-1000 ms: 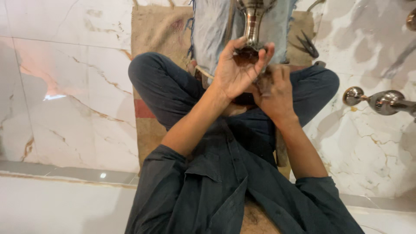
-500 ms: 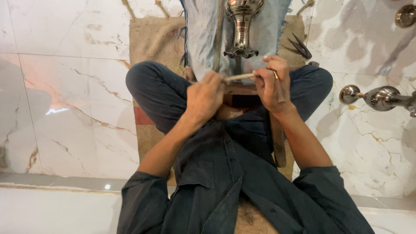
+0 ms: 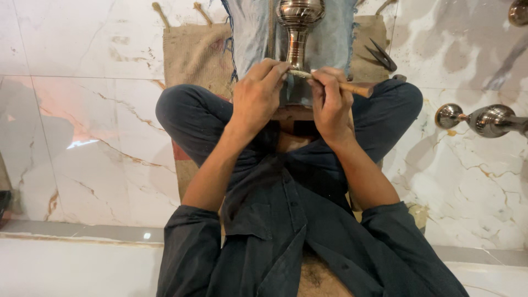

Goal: The person sits cross-legged on the floor hammering decorative patterns into a brass vase-like vessel. They hold a punch against the metal with one hand and strike it with a wooden mallet in the other, working around the vessel's surface, which is steadied by a rope tied around it.

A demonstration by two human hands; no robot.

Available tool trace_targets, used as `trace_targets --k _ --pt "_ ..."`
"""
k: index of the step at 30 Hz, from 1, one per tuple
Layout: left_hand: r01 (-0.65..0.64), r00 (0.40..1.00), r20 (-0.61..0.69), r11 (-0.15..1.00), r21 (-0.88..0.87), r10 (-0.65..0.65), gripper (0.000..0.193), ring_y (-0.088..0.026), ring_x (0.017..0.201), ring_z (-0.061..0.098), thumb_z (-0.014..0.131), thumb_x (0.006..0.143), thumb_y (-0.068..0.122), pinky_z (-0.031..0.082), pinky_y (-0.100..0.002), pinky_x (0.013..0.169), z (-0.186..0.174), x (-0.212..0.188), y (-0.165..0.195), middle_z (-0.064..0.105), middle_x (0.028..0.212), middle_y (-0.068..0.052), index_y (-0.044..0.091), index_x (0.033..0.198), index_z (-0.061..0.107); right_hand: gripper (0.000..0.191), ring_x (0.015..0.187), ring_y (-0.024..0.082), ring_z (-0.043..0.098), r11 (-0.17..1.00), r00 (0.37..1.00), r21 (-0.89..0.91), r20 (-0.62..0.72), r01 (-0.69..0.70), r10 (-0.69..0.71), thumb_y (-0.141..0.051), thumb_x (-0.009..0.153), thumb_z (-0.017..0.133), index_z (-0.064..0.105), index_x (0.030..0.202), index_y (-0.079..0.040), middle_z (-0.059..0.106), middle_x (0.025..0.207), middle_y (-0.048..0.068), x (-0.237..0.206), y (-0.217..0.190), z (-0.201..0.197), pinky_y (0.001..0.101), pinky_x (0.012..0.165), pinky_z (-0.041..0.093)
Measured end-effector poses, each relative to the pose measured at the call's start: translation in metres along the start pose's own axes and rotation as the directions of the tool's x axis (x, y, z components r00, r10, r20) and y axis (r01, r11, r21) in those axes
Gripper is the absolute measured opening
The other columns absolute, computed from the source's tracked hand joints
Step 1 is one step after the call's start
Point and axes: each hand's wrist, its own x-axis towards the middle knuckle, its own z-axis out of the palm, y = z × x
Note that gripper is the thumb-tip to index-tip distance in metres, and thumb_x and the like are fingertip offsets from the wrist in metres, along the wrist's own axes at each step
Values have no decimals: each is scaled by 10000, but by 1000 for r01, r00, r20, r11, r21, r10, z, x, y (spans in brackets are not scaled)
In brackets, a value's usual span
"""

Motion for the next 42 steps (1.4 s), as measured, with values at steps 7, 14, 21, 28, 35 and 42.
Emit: trace_targets --k 7,14,21,28,35,42 --pt "128 964 264 921 -368 -28 176 -247 896 709 732 964 69 551 -345 796 -15 20 -35 695 1005 -93 42 1137 745 263 980 270 696 999 999 -3 17 -32 32 63 951 813 698 1181 6 657 1122 135 0 -6 1 357 801 582" --pt "366 899 401 804 -469 -175 169 -165 885 683 752 957 116 548 -310 782 -9 25 -55 721 1023 -38 69 1120 751 298 1014 276 672 998 998 -51 41 -40 42 40 958 817 701 1231 10 643 1140 132 7 -5 -4 353 831 579" --pt "166 939 337 949 -268 -69 213 -244 918 699 764 943 148 561 -375 784 -21 28 -43 659 1112 -70 105 1152 756 256 1052 302 655 995 997 -79 42 -55 59 80 970 751 701 1217 39 628 1186 162 5 0 -13 380 886 569" --pt "75 982 184 987 -141 -48 158 -244 846 713 784 953 175 566 -373 717 -5 22 -14 658 1065 -19 142 1103 751 219 963 296 652 993 991 -122 133 3 14 136 947 771 734 1137 34 636 1075 132 6 3 -9 380 826 543" --pt "159 959 257 974 -159 -115 161 -259 831 703 766 956 173 560 -381 699 -5 31 -10 637 1026 -44 120 1106 745 452 1003 330 675 992 983 -40 140 124 -117 163 965 646 536 1340 -65 635 1093 184 9 11 -25 461 933 574" --pt "112 946 318 853 -510 66 233 -275 1053 726 684 1047 176 585 -370 931 -14 34 14 686 1185 -61 64 1247 648 1025 799 273 663 969 928 41 283 242 -244 17 1059 721 -75 1670 -193 621 847 67 1 4 -29 472 1031 527"
